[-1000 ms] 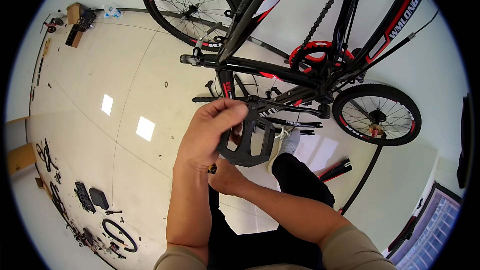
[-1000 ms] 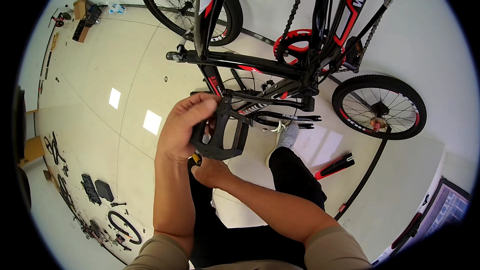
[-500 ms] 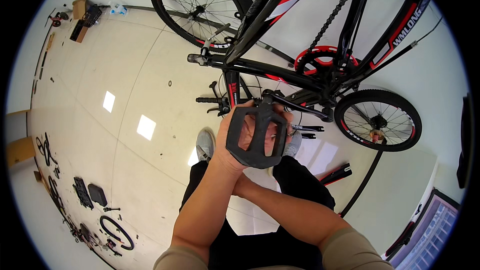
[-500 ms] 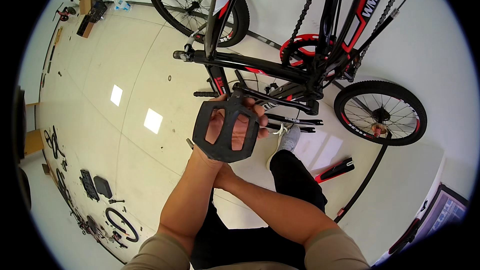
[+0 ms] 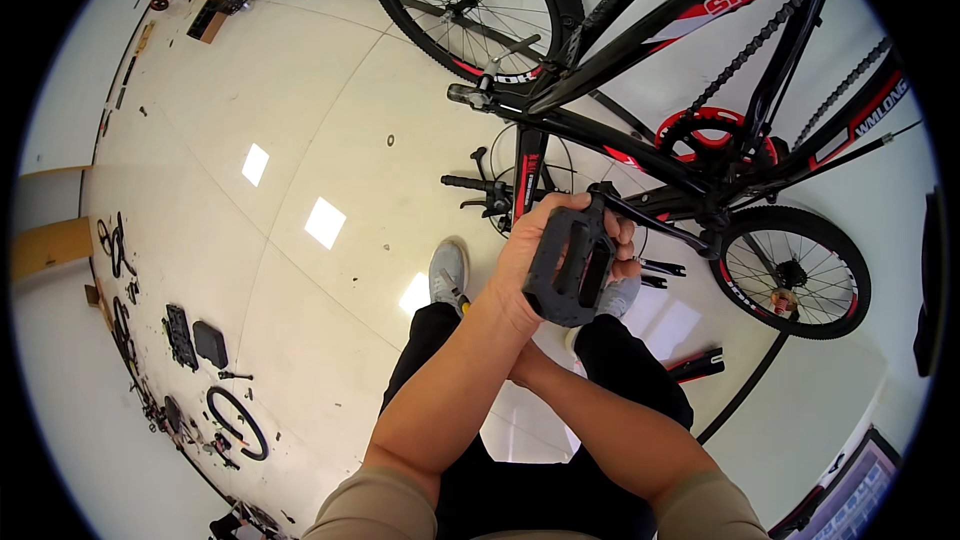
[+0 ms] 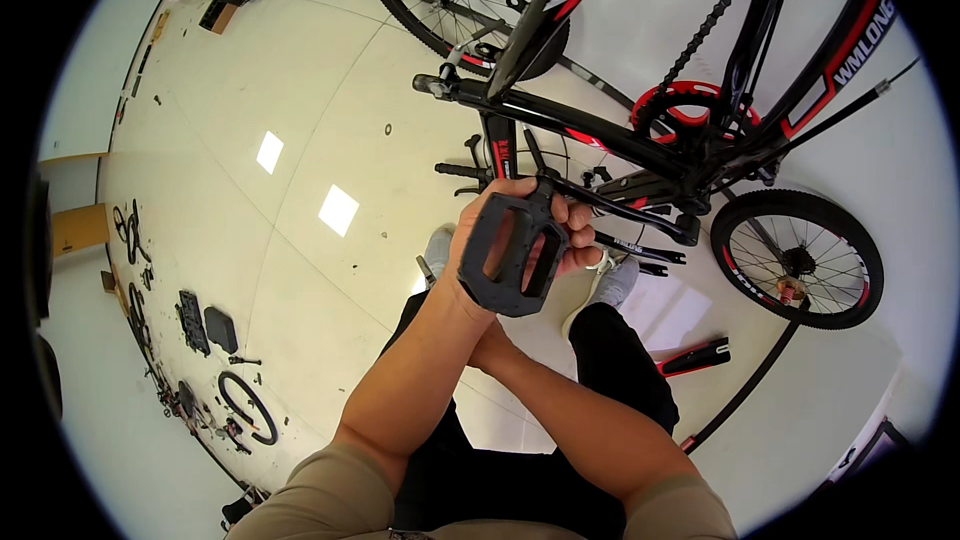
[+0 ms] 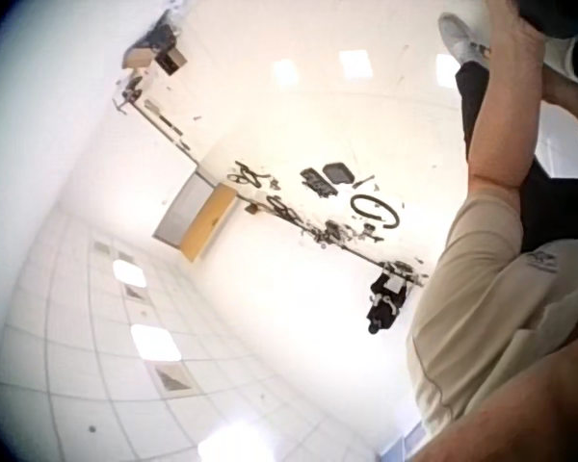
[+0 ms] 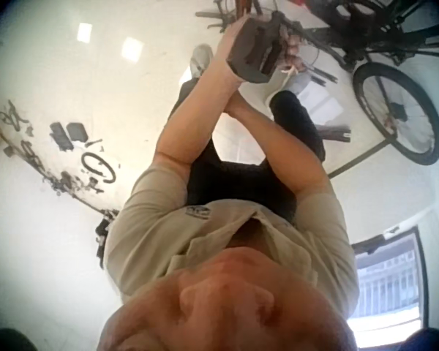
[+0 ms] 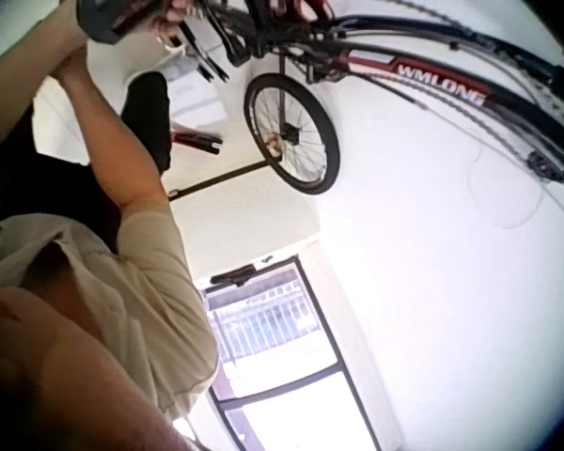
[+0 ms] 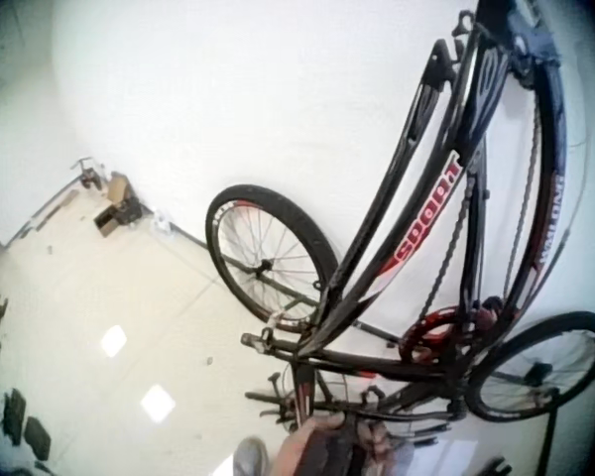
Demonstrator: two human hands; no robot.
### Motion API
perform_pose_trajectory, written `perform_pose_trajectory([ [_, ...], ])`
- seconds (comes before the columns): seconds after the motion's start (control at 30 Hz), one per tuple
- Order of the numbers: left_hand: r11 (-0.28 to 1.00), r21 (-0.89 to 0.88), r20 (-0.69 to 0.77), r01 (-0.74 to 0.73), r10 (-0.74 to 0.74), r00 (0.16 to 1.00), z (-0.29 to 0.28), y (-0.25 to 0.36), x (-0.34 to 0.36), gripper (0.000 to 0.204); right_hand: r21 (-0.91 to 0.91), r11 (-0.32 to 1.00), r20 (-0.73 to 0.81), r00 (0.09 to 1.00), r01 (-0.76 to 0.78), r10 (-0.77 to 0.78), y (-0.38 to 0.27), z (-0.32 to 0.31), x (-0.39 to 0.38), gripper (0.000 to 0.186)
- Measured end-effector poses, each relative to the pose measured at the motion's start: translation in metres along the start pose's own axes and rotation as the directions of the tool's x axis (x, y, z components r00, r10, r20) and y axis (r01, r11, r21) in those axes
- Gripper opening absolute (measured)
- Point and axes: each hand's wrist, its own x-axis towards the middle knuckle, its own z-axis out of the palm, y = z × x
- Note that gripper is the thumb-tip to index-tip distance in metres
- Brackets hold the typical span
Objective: The person is working on a bicycle pedal, using a tool to adjust or tighten a component. They are seated on a chair in a room with a bicycle and various parts on the floor.
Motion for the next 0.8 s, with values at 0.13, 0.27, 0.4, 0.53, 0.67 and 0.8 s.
perform_pose_trajectory([
  [0.13,0.978,0.203,-0.22,0.052,-0.006,0.975,-0.003,0.013,-0.006,0.029,-0.007,1.0,-0.088,0.996,-0.008,0.008,-0.034,-0.006,-0.002,0.048],
  [0.27,0.822,0.567,-0.412,0.056,0.223,0.884,0.001,0.021,-0.009,0.022,0.067,0.998,-0.116,0.993,0.02,-0.012,-0.042,-0.01,0.006,0.045],
  [0.4,0.69,0.714,-0.397,0.12,0.258,0.881,0.006,0.025,-0.01,0.024,0.082,0.986,-0.138,0.978,-0.148,0.158,-0.017,0.004,0.025,0.07],
  [0.53,0.618,0.771,-0.384,0.151,0.262,0.885,0.003,0.031,-0.014,0.03,0.125,0.98,-0.102,0.981,-0.152,0.165,-0.046,-0.01,0.013,0.096],
  [0.67,0.722,0.684,-0.377,0.11,0.22,0.9,0.002,0.03,-0.017,0.027,0.124,0.985,-0.141,0.98,-0.123,0.14,-0.051,-0.012,0.012,0.097],
  [0.8,0.814,0.574,-0.358,0.089,0.153,0.921,0.0,0.033,-0.02,0.029,0.124,0.988,-0.165,0.98,-0.093,0.113,-0.041,-0.004,0.018,0.088],
])
